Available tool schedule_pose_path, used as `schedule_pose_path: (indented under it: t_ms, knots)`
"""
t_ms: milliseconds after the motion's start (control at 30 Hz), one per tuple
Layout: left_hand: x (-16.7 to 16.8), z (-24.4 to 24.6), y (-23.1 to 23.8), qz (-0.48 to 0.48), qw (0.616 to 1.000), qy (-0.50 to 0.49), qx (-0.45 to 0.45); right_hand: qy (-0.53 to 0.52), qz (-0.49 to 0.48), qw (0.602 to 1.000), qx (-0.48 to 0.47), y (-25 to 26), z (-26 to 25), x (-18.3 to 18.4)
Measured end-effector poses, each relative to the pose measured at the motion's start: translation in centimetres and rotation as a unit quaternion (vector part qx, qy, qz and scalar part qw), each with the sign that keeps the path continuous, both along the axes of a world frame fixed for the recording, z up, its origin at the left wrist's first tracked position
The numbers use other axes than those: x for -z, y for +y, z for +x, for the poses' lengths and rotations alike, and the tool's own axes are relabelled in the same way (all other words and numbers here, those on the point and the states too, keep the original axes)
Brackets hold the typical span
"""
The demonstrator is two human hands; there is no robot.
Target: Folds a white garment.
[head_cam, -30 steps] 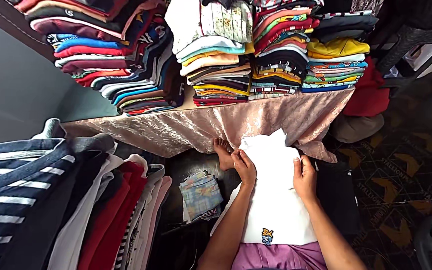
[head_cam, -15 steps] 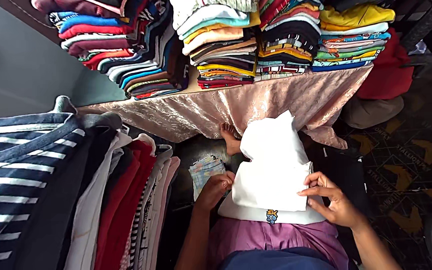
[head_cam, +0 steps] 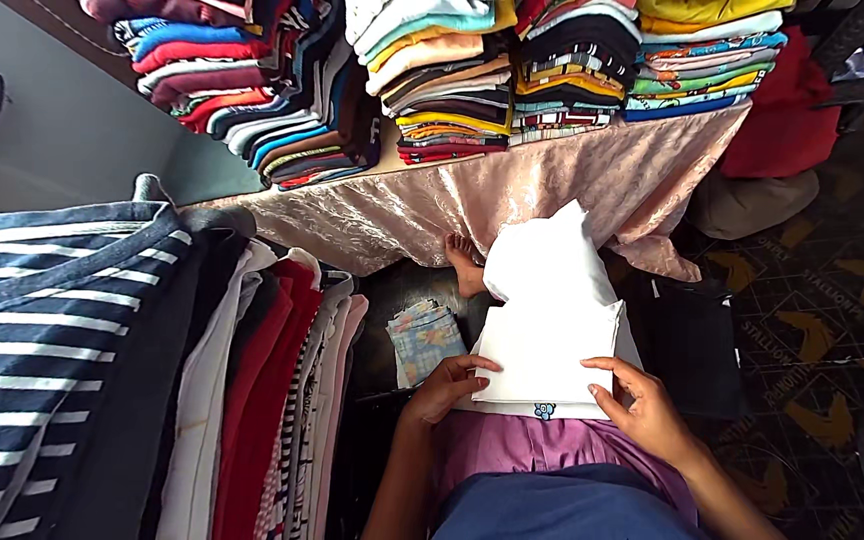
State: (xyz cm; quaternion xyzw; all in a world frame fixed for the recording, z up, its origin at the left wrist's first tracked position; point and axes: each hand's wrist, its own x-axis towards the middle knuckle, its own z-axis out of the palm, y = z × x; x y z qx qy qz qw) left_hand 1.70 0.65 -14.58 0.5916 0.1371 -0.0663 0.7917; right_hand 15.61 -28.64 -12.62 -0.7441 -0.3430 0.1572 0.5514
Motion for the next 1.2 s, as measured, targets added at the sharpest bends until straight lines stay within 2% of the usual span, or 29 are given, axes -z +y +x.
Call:
schedule_pose_path:
  t_ms: [100,167,233,267,333,367,433,500,567,633,700,800,867,967,1067,1133,1200]
  knots:
    - [0.2,-0.8,0.3,0.023,0.997,0.046,0.050,-0.006,-0.090,0.995,-0.034,-0.4,-0.1,0.2]
    - [0.2,-0.6,-0.4,0.099,0.989,0.091,0.064,-0.021,-0.151,0.987,-0.055,-0.8,0.0,-0.3]
    - [-0.9,-0.3,-1.4,0.240,0.964,0.111,0.031,-0.027,-0.208,0.975,-0.075,-1.3,0.6,-1.9]
    - [-1.7,0.1,-2.0,0.331,0.938,0.102,0.003,-0.055,-0.218,0.973,-0.057,-1.3,0.8,-2.8]
    - [-2.9,1.3,-3.7,0.469,0.879,0.029,-0.074,-0.154,-0.172,0.972,0.031,-0.6,0.6,-3.4]
    - [-3.1,2.1,-4.8,0.496,0.861,-0.027,-0.107,-0.190,-0.132,0.971,0.062,0.2,0.6,-3.3]
    - [-2.8,3.7,-6.9,0.477,0.869,-0.090,-0.097,-0.222,-0.076,0.970,0.055,2.0,0.7,-2.3]
    - [-0.5,4.6,-8.3,0.487,0.871,-0.058,-0.033,-0.262,-0.095,0.960,0.030,3.3,1.3,0.4]
    - [2.5,5.2,-8.3,0.522,0.853,-0.012,-0.012,-0.279,-0.129,0.951,0.032,3.6,2.3,2.5]
    - [2.6,6.1,-6.8,0.470,0.882,0.040,-0.009,-0.234,-0.080,0.968,0.046,3.2,3.4,3.1]
    - [2.2,7.3,-4.7,0.363,0.926,0.097,-0.041,-0.140,0.001,0.988,0.064,2.7,4.7,3.1]
    - [4.5,10.4,-1.1,0.246,0.942,0.178,-0.147,0.009,0.056,0.994,0.093,2.4,7.9,3.6]
    - [6.6,12.5,1.2,0.117,0.951,0.204,-0.200,0.053,0.064,0.991,0.107,2.9,11.2,4.8]
    - [9.1,14.2,3.8,-0.028,0.955,0.210,-0.208,0.086,0.070,0.987,0.119,4.9,16.0,6.0]
    - [9.0,14.0,4.7,-0.012,0.967,0.150,-0.205,0.127,0.035,0.985,0.112,8.0,20.2,6.6]
    - [8.4,13.8,5.2,0.019,0.960,0.058,-0.274,0.180,-0.006,0.979,0.091,10.2,22.4,6.9]
    - [7.4,13.9,6.1,0.071,0.936,-0.037,-0.343,0.213,-0.038,0.975,0.051,11.9,24.3,7.2]
